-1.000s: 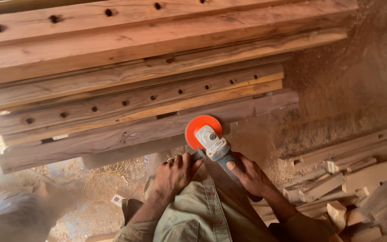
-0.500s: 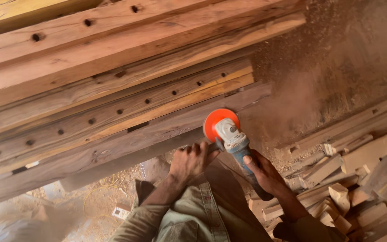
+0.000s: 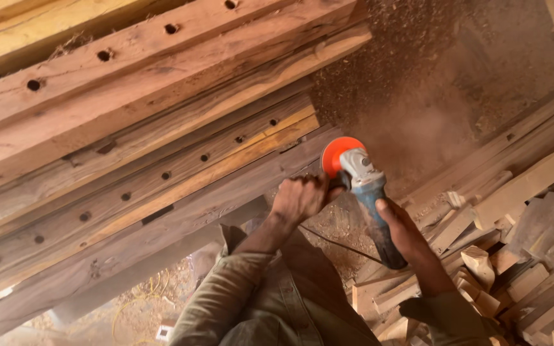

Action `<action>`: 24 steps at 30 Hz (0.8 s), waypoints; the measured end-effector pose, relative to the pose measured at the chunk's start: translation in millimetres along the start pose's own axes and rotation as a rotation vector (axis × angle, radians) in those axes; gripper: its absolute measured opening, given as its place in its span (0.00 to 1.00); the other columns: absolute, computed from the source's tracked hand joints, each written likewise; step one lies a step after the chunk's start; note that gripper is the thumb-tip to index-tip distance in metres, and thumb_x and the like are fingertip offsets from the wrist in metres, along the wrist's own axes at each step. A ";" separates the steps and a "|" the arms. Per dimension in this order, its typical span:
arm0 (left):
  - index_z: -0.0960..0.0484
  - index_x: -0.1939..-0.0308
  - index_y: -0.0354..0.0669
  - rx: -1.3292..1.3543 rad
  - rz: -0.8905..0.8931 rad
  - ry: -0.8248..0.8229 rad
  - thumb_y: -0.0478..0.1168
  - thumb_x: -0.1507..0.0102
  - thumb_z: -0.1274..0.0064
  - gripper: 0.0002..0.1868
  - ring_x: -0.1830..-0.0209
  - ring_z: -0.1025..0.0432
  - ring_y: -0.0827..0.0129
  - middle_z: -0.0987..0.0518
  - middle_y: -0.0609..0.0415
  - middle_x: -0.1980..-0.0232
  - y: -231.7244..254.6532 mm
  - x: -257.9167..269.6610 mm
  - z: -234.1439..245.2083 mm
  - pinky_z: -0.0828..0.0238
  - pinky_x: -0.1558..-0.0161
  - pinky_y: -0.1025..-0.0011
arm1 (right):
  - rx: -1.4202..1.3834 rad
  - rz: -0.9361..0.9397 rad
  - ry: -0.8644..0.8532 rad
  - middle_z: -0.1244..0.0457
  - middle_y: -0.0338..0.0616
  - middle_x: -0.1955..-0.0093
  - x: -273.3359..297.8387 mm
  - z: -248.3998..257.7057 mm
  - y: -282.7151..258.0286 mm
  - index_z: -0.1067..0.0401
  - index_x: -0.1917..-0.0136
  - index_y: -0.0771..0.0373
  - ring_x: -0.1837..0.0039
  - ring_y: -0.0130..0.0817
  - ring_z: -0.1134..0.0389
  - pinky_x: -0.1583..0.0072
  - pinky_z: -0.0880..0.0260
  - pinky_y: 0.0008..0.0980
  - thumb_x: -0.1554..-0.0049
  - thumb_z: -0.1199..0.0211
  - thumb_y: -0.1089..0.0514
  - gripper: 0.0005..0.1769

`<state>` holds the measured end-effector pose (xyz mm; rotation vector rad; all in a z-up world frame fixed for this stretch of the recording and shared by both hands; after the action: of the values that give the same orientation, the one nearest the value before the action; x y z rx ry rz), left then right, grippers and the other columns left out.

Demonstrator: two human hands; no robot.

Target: The person uses an angle grinder with a sanding disc to smooth the surface of a wooden plank. They move the tool back and forth along the length of the wood, which is resting on a stack of other planks in a workshop.

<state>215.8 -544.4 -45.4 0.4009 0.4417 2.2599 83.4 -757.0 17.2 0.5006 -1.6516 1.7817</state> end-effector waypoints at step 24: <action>0.29 0.44 0.58 -0.135 0.338 -0.003 0.51 0.31 0.61 0.14 0.73 0.20 0.62 0.17 0.50 0.61 -38.3 181.8 20.3 0.24 0.81 0.68 | 0.559 0.236 -0.377 0.33 0.36 0.47 -3.7 -118.9 -29.5 0.36 0.27 0.61 0.47 0.23 0.31 0.47 0.30 0.32 0.36 0.49 0.25 0.42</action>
<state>131.8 -379.7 -17.6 0.4354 0.2290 2.5977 124.0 -641.4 20.4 0.9706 -1.4738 2.4597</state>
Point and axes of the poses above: each hand's wrist, its own x-axis away from the middle knuckle, its own z-axis out of the back of the hand, y = z × x, the point moved 2 cm from there along -x, towards the middle knuckle
